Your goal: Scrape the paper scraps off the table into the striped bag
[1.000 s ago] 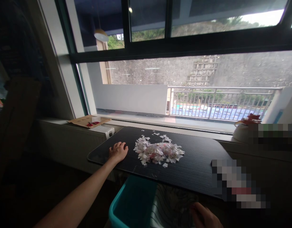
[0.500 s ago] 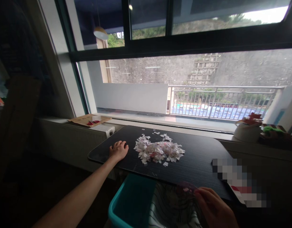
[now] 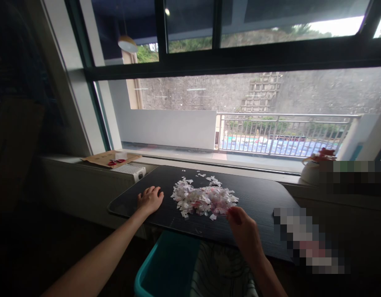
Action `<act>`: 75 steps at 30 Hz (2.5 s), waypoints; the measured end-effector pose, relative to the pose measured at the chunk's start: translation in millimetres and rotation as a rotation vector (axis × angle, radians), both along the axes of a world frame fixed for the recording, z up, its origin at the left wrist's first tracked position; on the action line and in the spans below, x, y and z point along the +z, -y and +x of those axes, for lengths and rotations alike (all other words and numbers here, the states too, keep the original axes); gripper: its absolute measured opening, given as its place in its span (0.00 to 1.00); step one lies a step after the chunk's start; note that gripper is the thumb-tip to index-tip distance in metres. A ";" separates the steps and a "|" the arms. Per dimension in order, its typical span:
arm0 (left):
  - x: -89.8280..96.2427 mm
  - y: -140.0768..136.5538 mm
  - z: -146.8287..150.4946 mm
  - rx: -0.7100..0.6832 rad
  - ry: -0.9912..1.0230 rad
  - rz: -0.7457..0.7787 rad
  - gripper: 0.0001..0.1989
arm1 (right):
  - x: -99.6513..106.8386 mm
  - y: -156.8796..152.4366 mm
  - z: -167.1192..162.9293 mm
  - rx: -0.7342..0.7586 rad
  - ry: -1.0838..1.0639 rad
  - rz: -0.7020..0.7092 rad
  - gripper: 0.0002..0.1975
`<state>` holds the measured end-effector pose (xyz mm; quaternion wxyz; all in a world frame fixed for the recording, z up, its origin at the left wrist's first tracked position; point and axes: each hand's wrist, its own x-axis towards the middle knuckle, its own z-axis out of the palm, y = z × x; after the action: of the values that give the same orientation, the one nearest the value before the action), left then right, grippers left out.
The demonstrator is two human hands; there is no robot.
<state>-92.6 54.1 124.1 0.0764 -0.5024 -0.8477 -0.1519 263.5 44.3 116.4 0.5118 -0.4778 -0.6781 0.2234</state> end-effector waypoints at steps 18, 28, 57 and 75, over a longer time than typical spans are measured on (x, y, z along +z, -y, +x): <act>0.7 0.5 1.0 0.000 -0.008 0.003 0.21 | 2.4 15.8 7.1 0.017 -0.023 -0.071 0.13; 3.7 1.9 1.7 -0.014 0.008 -0.007 0.22 | -4.3 8.9 9.9 -0.004 -0.013 -0.084 0.13; 36.7 25.4 70.3 -0.613 -0.053 0.203 0.08 | -7.6 -5.0 16.1 -0.117 -0.327 -0.171 0.15; 41.3 43.9 130.4 -1.150 -0.164 -0.005 0.07 | -9.2 -3.4 13.0 -0.088 -0.331 -0.136 0.11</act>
<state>37.8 10.2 165.4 0.0458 -0.8925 -0.4302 -0.1275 276.6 47.7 107.2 0.5924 -0.4972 -0.5464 0.3215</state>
